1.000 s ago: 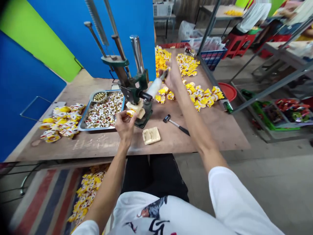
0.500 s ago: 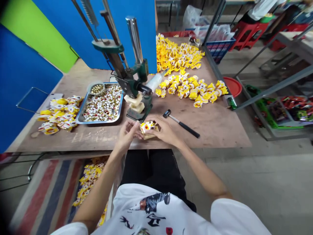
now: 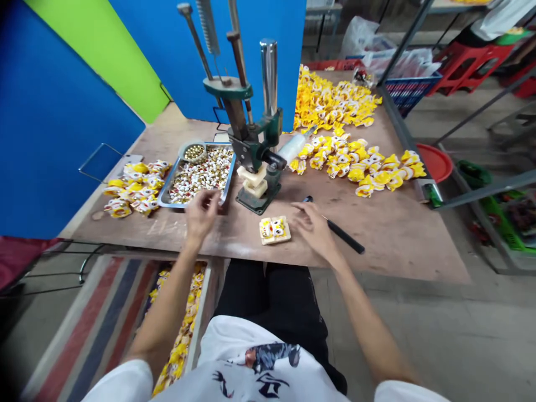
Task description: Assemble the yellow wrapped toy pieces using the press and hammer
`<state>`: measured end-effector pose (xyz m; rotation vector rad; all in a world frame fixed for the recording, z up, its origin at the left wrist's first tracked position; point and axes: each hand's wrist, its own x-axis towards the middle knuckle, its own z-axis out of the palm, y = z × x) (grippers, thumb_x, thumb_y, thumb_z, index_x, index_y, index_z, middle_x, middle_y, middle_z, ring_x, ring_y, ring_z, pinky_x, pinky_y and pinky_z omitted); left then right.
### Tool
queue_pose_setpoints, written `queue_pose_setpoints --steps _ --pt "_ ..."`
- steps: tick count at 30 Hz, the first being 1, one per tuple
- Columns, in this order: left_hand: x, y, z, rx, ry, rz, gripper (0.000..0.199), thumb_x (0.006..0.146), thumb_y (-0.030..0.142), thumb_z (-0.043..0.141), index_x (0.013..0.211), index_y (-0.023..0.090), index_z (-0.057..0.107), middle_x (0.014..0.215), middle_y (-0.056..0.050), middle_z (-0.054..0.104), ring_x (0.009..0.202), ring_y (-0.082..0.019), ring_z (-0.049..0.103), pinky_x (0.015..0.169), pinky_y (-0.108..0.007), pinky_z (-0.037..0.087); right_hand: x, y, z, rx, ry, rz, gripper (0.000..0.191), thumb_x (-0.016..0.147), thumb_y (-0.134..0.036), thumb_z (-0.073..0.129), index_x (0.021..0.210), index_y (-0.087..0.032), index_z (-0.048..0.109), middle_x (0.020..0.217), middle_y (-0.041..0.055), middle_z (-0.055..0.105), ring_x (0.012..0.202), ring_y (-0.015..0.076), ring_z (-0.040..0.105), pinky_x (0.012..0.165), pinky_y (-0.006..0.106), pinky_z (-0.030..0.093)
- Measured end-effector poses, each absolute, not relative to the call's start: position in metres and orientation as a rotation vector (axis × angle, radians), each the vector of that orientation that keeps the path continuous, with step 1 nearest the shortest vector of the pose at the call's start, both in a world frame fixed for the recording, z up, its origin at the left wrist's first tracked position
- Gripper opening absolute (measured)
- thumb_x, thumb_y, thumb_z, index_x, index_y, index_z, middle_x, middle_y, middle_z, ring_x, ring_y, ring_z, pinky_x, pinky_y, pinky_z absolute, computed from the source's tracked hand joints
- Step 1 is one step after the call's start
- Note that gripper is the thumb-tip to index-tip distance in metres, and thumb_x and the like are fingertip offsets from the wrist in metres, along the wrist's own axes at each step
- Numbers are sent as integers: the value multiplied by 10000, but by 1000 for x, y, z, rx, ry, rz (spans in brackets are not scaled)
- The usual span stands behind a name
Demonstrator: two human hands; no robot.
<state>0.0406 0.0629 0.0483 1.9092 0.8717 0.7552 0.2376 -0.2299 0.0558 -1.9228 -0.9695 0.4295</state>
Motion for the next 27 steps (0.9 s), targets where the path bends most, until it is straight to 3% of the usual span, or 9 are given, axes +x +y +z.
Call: queue_pose_setpoints --steps 2,4,7,11,17,22,27 --pt "39 117 51 2195 934 779 125 981 305 659 961 205 732 1001 -93 750 931 -246 681 967 -399 550 245 -235 54 -1959 -868 376 404 1045 -581 704 1304 -275 754 1349 114 726 1146 276 732 1018 447 619" --pt "43 160 48 2379 849 631 70 931 238 670 912 212 733 1017 -104 722 994 -273 647 1036 -422 519 245 -238 49 -1977 -827 381 388 1049 -586 693 1252 -264 766 1311 111 743 1094 269 746 985 447 628" --pt "55 193 39 2439 668 445 70 882 208 704 818 224 726 950 -91 663 958 -270 594 1021 -409 508 238 -240 42 -1945 -885 411 372 1060 -572 687 1261 -269 769 1335 114 735 1112 271 749 957 445 645" --pt "57 197 39 2349 583 482 122 889 217 721 768 235 714 898 -74 659 910 -255 579 1006 -397 504 232 -243 44 -1918 -928 375 339 1055 -560 705 1226 -281 791 1304 105 741 1120 273 744 929 439 652" --pt "41 107 67 2002 528 833 78 950 308 767 969 257 823 1041 -72 773 1015 -256 694 1018 -391 546 225 -210 81 -1820 -918 339 330 1082 -545 679 1136 -261 839 1166 87 765 1090 249 729 962 401 612" --pt "51 -1 60 1624 488 810 47 918 318 823 926 299 865 1036 -75 776 1020 -260 730 1003 -406 588 216 -165 99 -1746 -1108 573 350 1060 -563 719 1128 -259 878 1112 68 807 1096 233 697 993 374 547" --pt "55 -36 39 1607 522 754 80 903 338 838 955 302 886 1068 -87 797 1042 -269 743 1036 -411 592 224 -163 87 -1711 -1106 701 389 1030 -571 747 977 -207 872 1006 65 851 962 219 734 924 341 534"
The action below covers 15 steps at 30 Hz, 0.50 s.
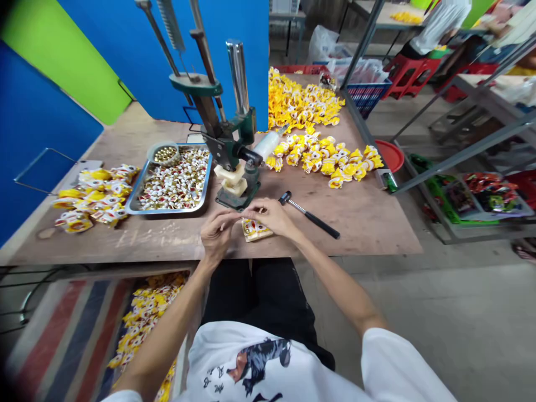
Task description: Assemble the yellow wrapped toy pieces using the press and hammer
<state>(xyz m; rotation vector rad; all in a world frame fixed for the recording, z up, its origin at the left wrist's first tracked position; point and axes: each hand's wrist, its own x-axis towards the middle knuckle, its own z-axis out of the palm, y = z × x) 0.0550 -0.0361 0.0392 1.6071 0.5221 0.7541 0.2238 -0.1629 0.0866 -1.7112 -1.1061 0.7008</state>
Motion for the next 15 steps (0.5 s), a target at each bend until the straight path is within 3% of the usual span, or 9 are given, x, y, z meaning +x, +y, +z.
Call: queue_pose_setpoints --steps 3,7,10,15 --pt "55 -38 33 1546 606 718 171 919 411 840 1017 274 870 1084 -82 816 1047 -257 756 1008 -373 597 234 -164 72 -1689 -1070 759 338 996 -508 777 931 -188 865 963 70 854 884 214 752 814 306 544" --pt "57 -33 32 1405 680 585 367 930 568 820 917 201 817 837 -44 754 767 -172 675 740 -264 547 245 -155 56 -1724 -1095 814 249 949 -409 812 891 -173 868 929 69 856 833 206 762 734 271 533" --pt "58 -24 36 1332 637 364 497 823 659 898 852 174 790 760 -30 711 651 -131 590 608 -232 465 249 -150 51 -1780 -1140 814 210 931 -376 829 894 -177 882 910 58 861 830 207 769 710 256 517" --pt "64 -2 42 1190 584 58 486 714 593 985 774 157 780 700 -36 685 577 -101 541 535 -209 428 254 -149 58 -1793 -1195 874 202 941 -372 823 933 -184 898 913 52 867 821 209 780 718 255 528"
